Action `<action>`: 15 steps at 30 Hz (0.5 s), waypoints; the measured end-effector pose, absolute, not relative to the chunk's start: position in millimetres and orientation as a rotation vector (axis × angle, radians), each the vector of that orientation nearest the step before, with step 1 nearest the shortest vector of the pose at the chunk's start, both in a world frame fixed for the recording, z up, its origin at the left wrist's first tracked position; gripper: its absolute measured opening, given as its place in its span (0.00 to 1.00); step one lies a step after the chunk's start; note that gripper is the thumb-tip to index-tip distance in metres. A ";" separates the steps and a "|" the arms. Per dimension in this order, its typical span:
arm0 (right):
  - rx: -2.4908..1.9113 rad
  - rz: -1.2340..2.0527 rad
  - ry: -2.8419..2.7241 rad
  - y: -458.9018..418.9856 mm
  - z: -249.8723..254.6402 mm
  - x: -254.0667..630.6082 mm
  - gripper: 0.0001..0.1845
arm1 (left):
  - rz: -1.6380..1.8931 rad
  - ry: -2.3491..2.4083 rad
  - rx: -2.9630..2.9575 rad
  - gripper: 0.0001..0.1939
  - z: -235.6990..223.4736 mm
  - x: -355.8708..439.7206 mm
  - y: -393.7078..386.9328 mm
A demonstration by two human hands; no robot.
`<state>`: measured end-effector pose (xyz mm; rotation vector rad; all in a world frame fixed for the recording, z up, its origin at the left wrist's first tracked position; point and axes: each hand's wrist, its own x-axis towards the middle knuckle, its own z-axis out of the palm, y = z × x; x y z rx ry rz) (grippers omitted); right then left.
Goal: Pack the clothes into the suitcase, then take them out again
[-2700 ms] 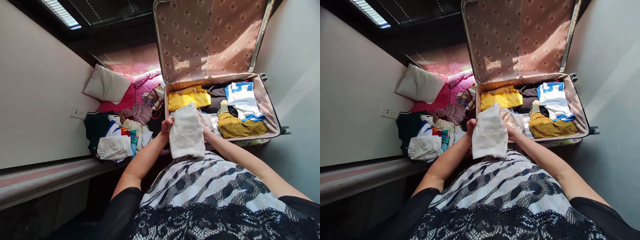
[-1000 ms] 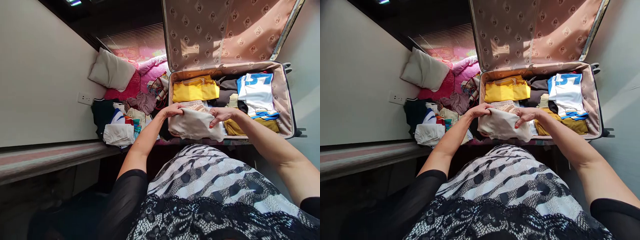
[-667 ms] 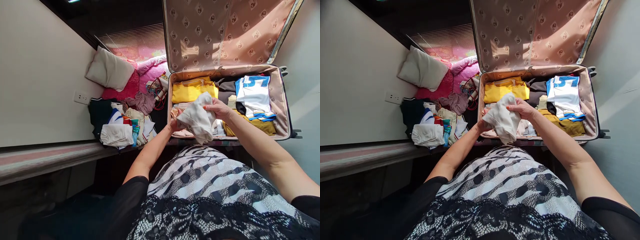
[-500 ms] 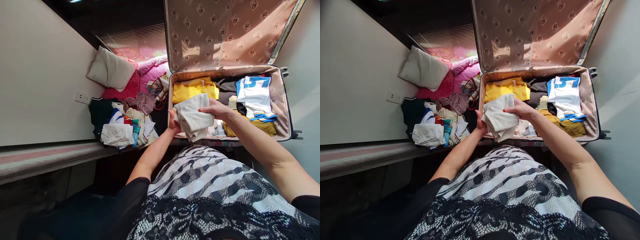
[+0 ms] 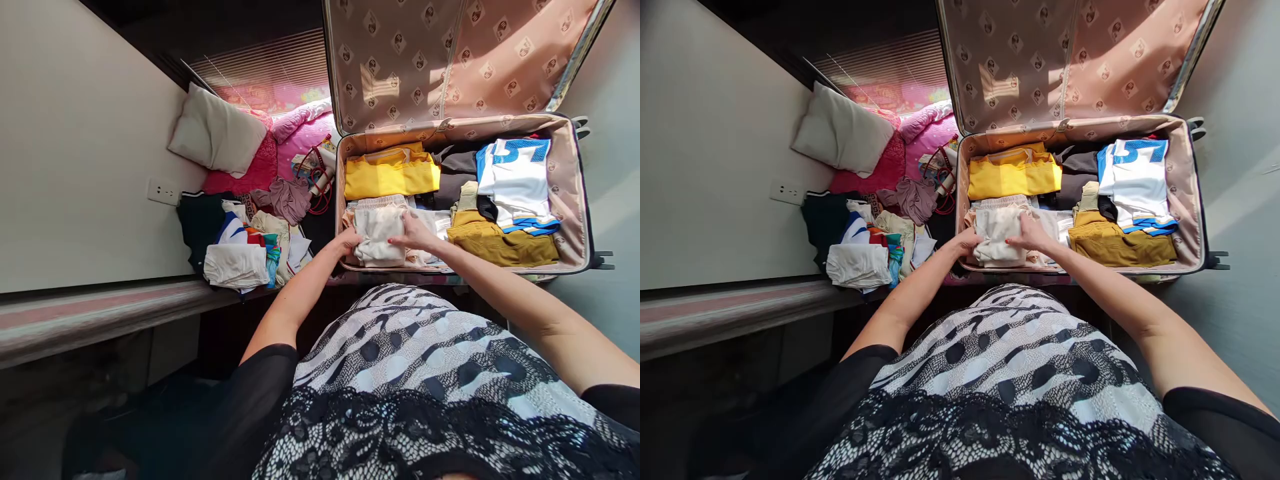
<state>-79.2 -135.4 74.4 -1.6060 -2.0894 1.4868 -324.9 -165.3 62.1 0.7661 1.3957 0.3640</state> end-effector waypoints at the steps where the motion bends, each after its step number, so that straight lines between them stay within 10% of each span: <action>1: -1.709 1.359 -2.222 -142.3 64.6 -76.9 0.48 | 0.271 1.525 0.871 0.49 62.0 -321.8 -170.1; 8: -1.556 0.711 -2.724 -172.5 37.1 -74.1 0.54 | -0.167 1.810 1.936 0.52 72.6 -296.1 -198.8; 15: -1.447 0.587 -2.921 -153.1 -8.6 -74.9 0.59 | -0.471 1.593 2.027 0.76 12.7 -293.4 -180.3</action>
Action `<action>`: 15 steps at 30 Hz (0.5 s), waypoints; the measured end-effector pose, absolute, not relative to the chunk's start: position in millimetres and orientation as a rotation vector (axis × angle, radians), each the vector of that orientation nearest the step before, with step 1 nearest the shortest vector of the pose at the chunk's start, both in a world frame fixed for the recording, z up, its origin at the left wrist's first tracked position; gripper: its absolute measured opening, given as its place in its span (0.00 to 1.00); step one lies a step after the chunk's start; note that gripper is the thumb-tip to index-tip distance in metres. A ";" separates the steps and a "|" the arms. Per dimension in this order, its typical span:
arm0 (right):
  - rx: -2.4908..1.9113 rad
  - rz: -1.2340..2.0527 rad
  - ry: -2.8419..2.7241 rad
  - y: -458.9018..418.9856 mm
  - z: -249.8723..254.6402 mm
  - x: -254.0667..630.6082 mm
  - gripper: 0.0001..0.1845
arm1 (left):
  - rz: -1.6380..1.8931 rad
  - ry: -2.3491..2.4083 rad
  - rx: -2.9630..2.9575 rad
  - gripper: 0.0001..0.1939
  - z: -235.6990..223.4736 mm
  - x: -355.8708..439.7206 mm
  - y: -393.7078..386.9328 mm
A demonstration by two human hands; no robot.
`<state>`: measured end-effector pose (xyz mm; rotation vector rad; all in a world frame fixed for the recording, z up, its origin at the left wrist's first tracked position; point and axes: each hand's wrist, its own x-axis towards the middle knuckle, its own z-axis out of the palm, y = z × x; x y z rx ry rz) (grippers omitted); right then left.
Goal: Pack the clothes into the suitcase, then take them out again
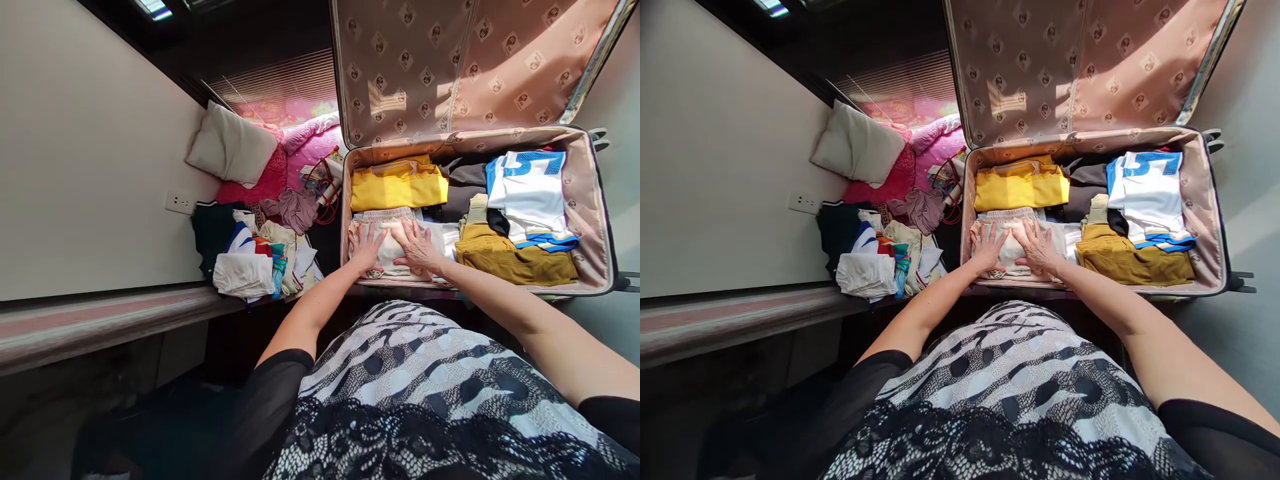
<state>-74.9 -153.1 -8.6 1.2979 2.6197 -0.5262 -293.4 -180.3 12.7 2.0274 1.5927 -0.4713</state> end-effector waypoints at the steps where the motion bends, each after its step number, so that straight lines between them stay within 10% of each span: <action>1: 1.319 -0.535 2.603 -150.1 -18.3 -74.6 0.58 | -0.485 1.609 1.988 0.77 2.0 -294.5 -179.4; 15: 1.206 -0.652 2.566 -151.4 -50.2 -42.6 0.51 | -0.399 1.514 1.804 0.75 -30.8 -295.2 -172.6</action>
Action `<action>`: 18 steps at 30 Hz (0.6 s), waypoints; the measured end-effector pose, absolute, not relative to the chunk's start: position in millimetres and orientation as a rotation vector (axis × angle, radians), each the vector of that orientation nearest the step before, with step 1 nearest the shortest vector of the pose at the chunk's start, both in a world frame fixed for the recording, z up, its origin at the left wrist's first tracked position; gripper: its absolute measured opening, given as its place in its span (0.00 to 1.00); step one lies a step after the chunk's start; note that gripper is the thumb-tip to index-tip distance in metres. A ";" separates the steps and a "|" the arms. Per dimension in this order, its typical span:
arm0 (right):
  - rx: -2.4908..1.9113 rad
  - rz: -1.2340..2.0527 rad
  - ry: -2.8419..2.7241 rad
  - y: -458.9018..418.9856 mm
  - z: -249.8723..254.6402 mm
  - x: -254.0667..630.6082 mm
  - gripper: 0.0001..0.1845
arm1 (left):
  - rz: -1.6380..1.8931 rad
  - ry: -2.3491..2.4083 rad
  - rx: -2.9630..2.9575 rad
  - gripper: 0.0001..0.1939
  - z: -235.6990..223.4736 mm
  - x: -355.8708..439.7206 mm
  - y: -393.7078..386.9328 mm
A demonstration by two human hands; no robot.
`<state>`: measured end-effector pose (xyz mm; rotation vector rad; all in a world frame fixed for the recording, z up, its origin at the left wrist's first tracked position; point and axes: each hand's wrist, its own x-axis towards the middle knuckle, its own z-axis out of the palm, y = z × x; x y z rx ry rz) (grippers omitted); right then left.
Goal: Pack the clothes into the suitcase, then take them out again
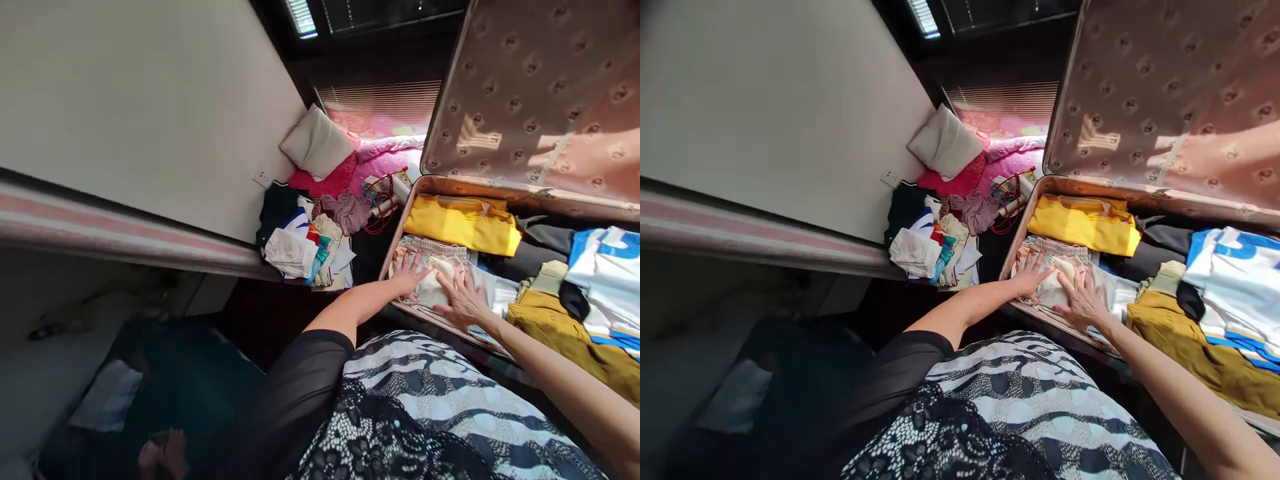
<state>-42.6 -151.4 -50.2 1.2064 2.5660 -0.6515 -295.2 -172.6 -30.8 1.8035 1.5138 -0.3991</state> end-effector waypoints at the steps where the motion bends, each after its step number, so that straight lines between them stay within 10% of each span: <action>1: 1.172 -0.650 2.560 -154.3 -51.1 -35.8 0.50 | -0.372 1.507 1.803 0.76 -29.9 -295.9 -171.6; 9: 1.080 -0.485 2.432 -157.2 -37.2 -23.2 0.48 | -0.134 1.477 1.841 0.63 19.8 -296.2 -176.5; 15: 1.182 -0.346 2.433 -153.5 2.0 -17.8 0.39 | 0.749 1.457 1.923 0.22 59.3 -367.1 -195.1; 18: 1.374 -0.353 2.467 -164.9 18.3 -20.9 0.39 | 0.919 1.881 1.601 0.18 53.7 -421.2 -193.1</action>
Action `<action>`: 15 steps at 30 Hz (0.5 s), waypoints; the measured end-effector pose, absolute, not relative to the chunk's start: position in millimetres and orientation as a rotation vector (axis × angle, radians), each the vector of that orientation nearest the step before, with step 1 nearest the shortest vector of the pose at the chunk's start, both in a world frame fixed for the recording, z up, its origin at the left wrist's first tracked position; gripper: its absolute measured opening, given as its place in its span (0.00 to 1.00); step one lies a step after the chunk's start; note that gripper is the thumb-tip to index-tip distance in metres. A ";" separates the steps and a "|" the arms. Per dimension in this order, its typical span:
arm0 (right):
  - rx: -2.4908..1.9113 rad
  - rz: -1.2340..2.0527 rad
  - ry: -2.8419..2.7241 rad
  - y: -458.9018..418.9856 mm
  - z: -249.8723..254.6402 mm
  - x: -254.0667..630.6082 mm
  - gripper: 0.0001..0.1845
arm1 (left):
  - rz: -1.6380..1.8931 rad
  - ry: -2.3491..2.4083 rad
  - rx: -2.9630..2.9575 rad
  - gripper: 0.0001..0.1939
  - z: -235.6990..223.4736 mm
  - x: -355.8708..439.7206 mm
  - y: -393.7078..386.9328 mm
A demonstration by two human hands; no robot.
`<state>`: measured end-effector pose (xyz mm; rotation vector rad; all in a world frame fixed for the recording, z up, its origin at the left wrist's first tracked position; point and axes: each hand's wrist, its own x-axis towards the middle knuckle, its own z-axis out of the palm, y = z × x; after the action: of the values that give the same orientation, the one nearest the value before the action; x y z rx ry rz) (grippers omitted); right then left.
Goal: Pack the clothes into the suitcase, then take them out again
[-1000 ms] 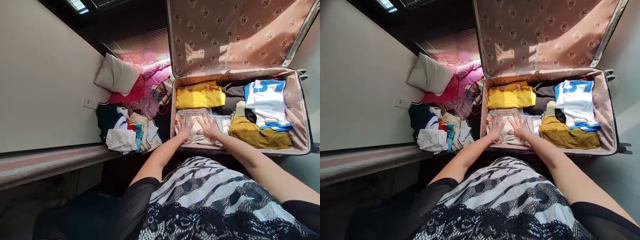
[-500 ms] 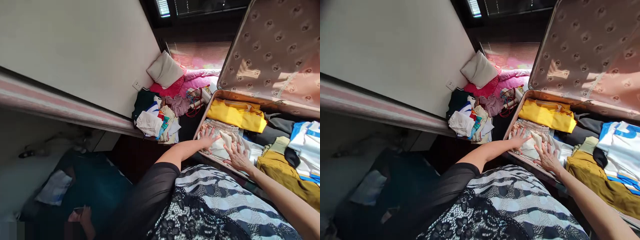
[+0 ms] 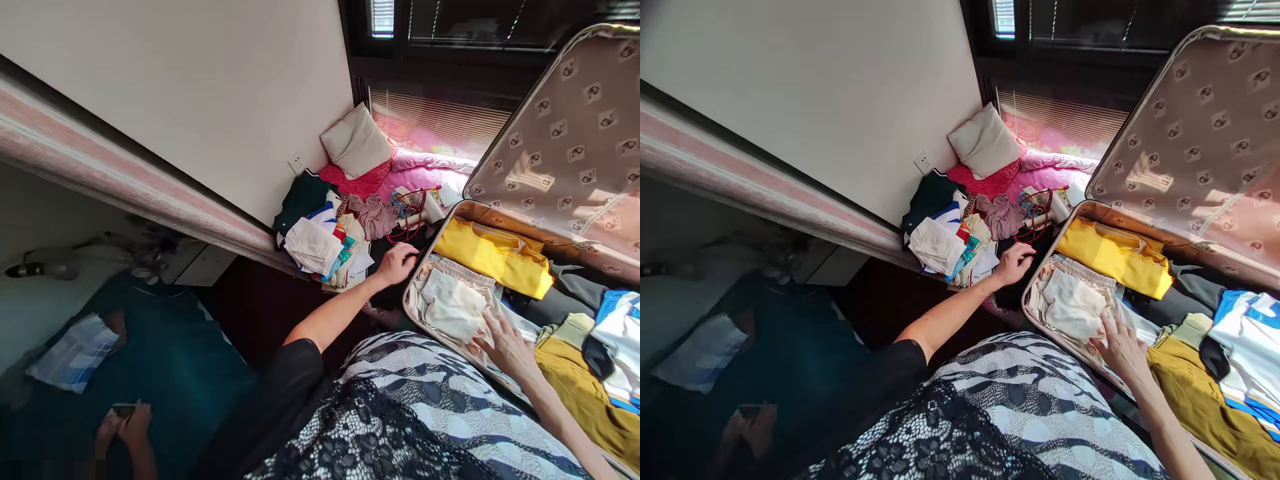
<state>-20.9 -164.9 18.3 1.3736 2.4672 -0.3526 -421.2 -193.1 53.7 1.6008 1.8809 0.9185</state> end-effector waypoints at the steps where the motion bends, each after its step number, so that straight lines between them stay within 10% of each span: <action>1: 1.430 -0.364 2.465 -170.5 21.9 -23.3 0.39 | 0.848 2.003 1.485 0.18 48.4 -436.5 -190.8; 15: 1.954 -0.335 2.552 -250.6 46.5 11.3 0.32 | 0.266 2.053 1.382 0.57 -28.9 -477.4 -49.8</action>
<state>11.3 -250.6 46.5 1.9538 2.5525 -0.3353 -477.4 -49.8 -28.9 1.3822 2.0529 0.2656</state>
